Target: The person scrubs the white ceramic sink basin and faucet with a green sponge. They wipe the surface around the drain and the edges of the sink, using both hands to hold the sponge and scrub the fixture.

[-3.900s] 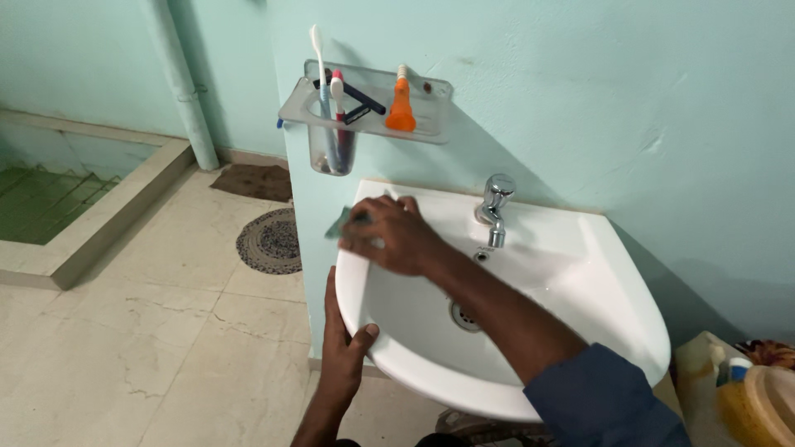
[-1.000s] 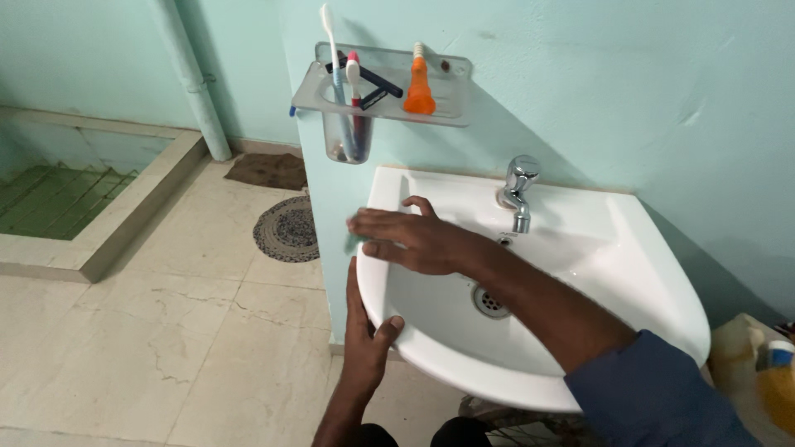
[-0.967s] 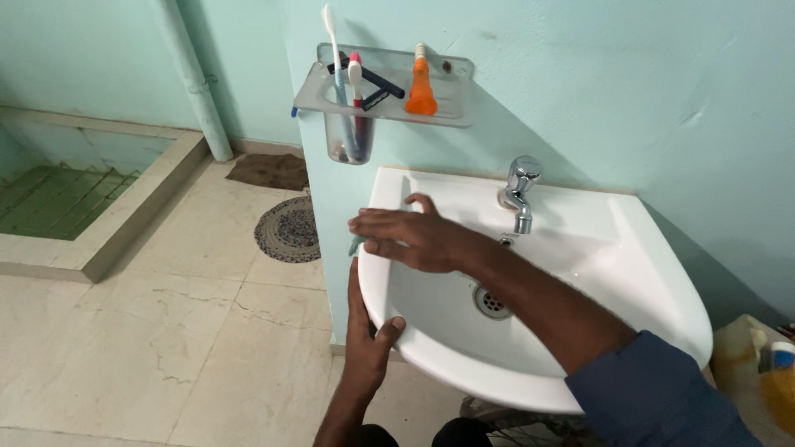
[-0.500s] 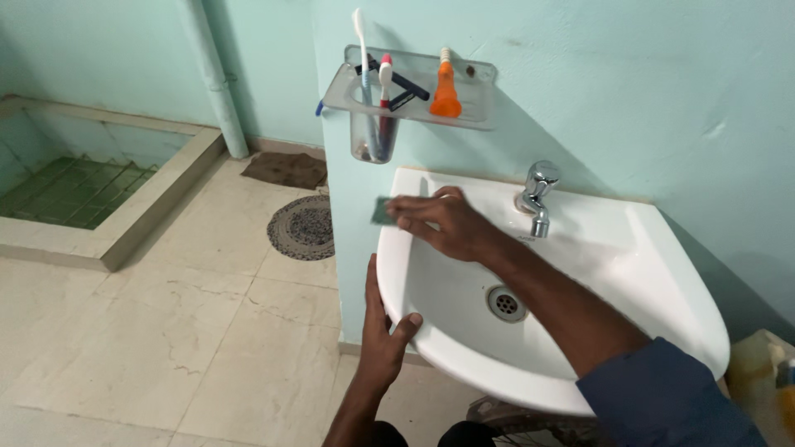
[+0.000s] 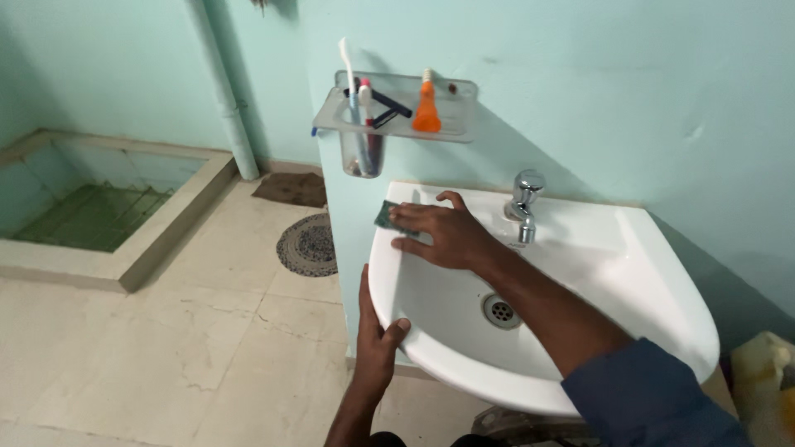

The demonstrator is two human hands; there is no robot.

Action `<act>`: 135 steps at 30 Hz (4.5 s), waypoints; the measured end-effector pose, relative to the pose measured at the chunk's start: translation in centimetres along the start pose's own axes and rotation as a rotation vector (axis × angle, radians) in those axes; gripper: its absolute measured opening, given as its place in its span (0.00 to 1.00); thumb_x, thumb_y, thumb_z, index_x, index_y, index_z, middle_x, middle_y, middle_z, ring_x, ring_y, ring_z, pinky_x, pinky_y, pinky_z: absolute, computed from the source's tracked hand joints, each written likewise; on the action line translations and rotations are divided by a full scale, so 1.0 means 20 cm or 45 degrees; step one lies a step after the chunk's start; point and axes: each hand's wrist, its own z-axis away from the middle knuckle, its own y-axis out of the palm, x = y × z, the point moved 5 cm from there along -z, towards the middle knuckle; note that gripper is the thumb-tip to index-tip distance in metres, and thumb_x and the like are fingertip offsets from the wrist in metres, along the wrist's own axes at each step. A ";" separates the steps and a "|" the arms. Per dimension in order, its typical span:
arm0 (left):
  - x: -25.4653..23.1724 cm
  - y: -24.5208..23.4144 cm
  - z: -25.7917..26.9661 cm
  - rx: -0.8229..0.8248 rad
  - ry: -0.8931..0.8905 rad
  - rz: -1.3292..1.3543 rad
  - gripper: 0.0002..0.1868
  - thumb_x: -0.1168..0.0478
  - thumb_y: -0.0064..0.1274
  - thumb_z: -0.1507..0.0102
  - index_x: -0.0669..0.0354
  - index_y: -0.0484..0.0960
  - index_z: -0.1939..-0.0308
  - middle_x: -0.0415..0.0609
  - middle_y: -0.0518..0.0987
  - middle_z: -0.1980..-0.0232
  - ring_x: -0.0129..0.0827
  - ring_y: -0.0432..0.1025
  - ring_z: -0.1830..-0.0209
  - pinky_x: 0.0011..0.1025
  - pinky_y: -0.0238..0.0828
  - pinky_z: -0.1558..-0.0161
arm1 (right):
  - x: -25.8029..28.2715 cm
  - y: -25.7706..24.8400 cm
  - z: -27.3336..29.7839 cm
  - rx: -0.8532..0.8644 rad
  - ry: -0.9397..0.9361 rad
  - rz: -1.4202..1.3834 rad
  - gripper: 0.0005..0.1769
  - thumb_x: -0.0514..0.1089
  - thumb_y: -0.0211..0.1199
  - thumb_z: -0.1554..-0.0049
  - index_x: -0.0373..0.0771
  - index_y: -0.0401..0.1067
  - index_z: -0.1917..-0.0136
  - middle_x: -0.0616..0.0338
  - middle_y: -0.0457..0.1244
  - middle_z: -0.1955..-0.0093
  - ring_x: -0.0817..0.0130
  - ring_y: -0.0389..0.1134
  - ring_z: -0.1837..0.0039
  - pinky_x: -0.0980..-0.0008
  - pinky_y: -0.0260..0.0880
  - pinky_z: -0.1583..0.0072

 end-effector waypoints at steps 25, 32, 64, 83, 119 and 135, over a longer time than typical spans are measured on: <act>0.04 0.01 -0.03 -0.018 0.057 -0.002 0.64 0.44 0.53 0.54 0.55 0.39 0.18 0.64 0.56 0.22 0.54 0.60 0.25 0.49 0.61 0.31 | -0.02 0.02 0.02 -0.003 -0.236 0.013 0.38 0.69 0.54 0.39 0.46 0.65 0.25 0.60 0.56 0.20 0.66 0.55 0.19 0.48 0.45 0.21; 0.05 0.02 -0.03 -0.051 -0.020 0.055 0.63 0.50 0.53 0.55 0.51 0.40 0.18 0.61 0.57 0.22 0.51 0.62 0.27 0.46 0.62 0.31 | -0.10 -0.02 0.00 -0.033 -0.159 0.088 0.37 0.68 0.50 0.36 0.44 0.62 0.24 0.58 0.53 0.19 0.63 0.55 0.21 0.42 0.39 0.23; 0.05 -0.01 -0.04 0.014 -0.048 0.131 0.65 0.44 0.54 0.53 0.52 0.36 0.19 0.64 0.55 0.22 0.56 0.63 0.27 0.51 0.64 0.32 | -0.07 0.05 -0.10 -0.063 0.027 0.115 0.38 0.72 0.46 0.37 0.49 0.62 0.23 0.61 0.52 0.18 0.65 0.52 0.19 0.44 0.40 0.24; 0.07 -0.01 -0.04 0.018 0.004 0.102 0.64 0.46 0.54 0.52 0.55 0.35 0.19 0.68 0.55 0.22 0.57 0.65 0.29 0.51 0.68 0.34 | -0.10 0.07 -0.10 0.063 -0.003 -0.318 0.31 0.67 0.42 0.34 0.57 0.69 0.26 0.64 0.62 0.23 0.66 0.64 0.26 0.50 0.48 0.21; 0.19 -0.01 -0.03 -0.023 -0.004 0.018 0.63 0.36 0.53 0.50 0.55 0.39 0.19 0.67 0.62 0.28 0.57 0.65 0.31 0.52 0.69 0.37 | 0.30 -0.07 -0.01 0.213 -0.400 -0.381 0.10 0.32 0.66 0.49 0.41 0.82 0.54 0.58 0.68 0.51 0.66 0.71 0.50 0.67 0.74 0.46; 0.12 -0.04 -0.03 0.014 -0.102 0.013 0.56 0.19 0.04 0.44 0.43 0.35 0.18 0.48 0.42 0.14 0.46 0.39 0.15 0.52 0.38 0.23 | 0.38 -0.02 0.13 0.703 -0.310 -0.230 0.05 0.30 0.68 0.56 0.33 0.76 0.63 0.55 0.68 0.57 0.63 0.71 0.57 0.64 0.72 0.55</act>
